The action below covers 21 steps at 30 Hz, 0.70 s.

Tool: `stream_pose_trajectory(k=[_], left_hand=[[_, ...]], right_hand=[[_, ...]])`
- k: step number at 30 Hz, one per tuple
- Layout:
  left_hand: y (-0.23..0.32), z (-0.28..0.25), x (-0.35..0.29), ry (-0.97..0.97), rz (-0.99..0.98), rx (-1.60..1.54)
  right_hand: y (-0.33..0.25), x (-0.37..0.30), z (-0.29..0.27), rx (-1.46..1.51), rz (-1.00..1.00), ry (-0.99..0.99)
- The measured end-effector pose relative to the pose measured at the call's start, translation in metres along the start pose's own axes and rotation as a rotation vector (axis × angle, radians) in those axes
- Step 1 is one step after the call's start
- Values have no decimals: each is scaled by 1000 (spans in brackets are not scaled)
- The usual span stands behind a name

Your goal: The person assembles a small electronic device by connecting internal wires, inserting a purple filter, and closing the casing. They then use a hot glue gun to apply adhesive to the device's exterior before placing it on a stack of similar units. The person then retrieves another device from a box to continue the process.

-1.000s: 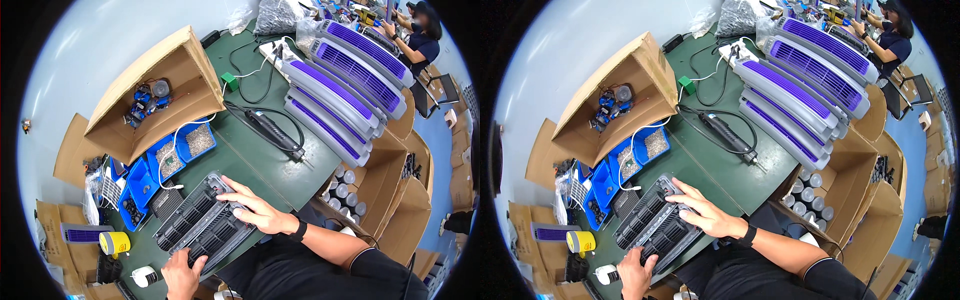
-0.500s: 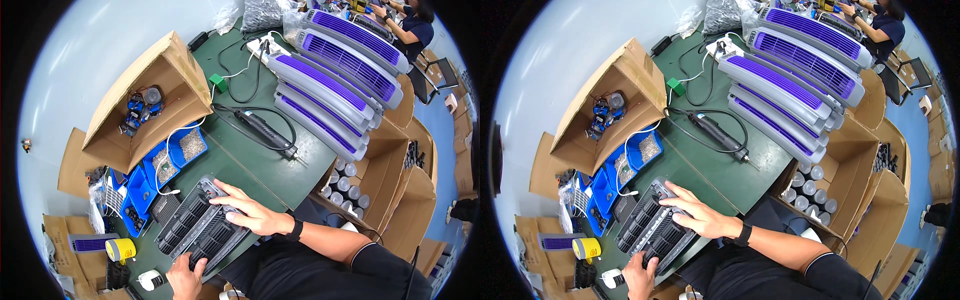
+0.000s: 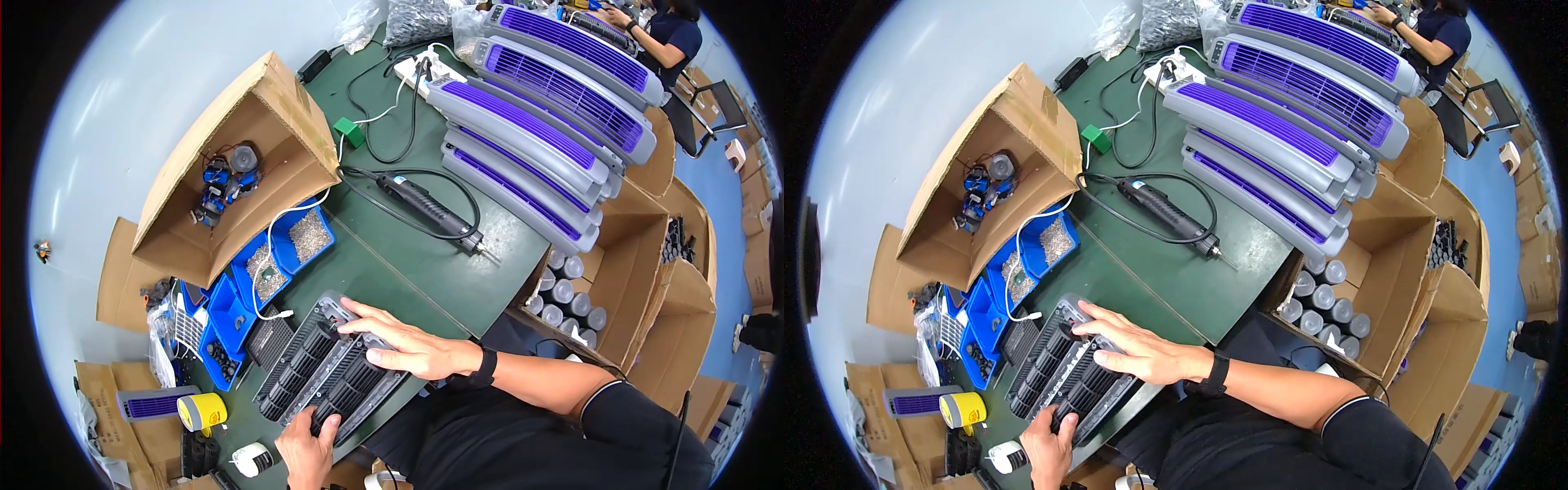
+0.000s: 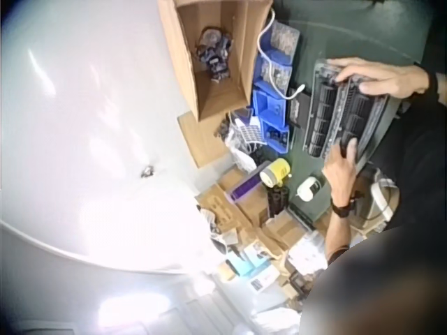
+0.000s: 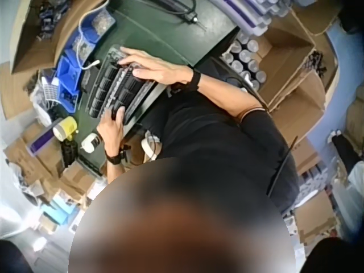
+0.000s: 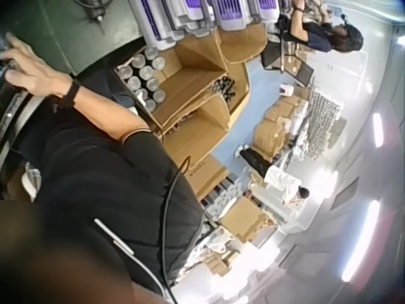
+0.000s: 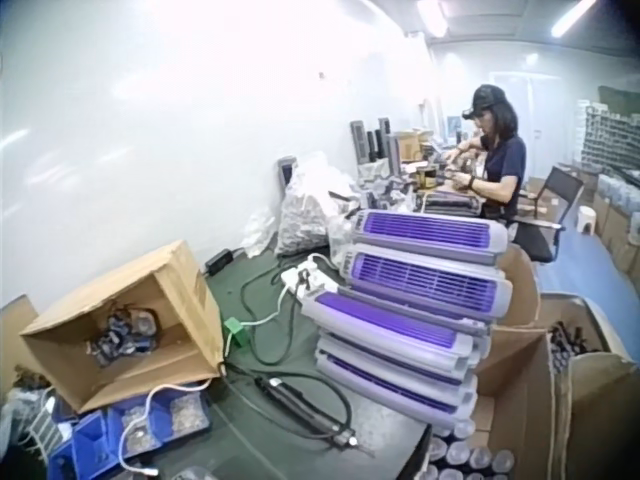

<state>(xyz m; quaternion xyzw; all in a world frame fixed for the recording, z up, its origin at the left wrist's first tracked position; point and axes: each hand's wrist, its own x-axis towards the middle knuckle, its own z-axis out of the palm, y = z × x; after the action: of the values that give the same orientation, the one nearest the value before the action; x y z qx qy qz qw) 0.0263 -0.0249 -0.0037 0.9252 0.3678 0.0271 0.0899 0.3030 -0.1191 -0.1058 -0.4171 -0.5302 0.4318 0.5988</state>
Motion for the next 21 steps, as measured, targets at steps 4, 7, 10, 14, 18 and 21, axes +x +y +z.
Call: stream_pose_trajectory(k=[4,7,10,14,18,21], left_hand=[[-5,7,5,-10,-41,-89],[-4,5,12,-38,-55,-107],[-7,2,15,-64,-62,-127],[-3,-3,19,-55,-20,-125],[-4,-3,20,-47,-22,-147],[-3,0,22,-75,-55,-176]], right_hand=[[1,1,-3,-2,-10,-6],[-1,1,-4,27,6,-19],[-3,2,-6,29,31,-42],[0,2,-8,37,24,-57],[-6,3,-7,47,45,-57],[-9,3,-8,48,53,-55]])
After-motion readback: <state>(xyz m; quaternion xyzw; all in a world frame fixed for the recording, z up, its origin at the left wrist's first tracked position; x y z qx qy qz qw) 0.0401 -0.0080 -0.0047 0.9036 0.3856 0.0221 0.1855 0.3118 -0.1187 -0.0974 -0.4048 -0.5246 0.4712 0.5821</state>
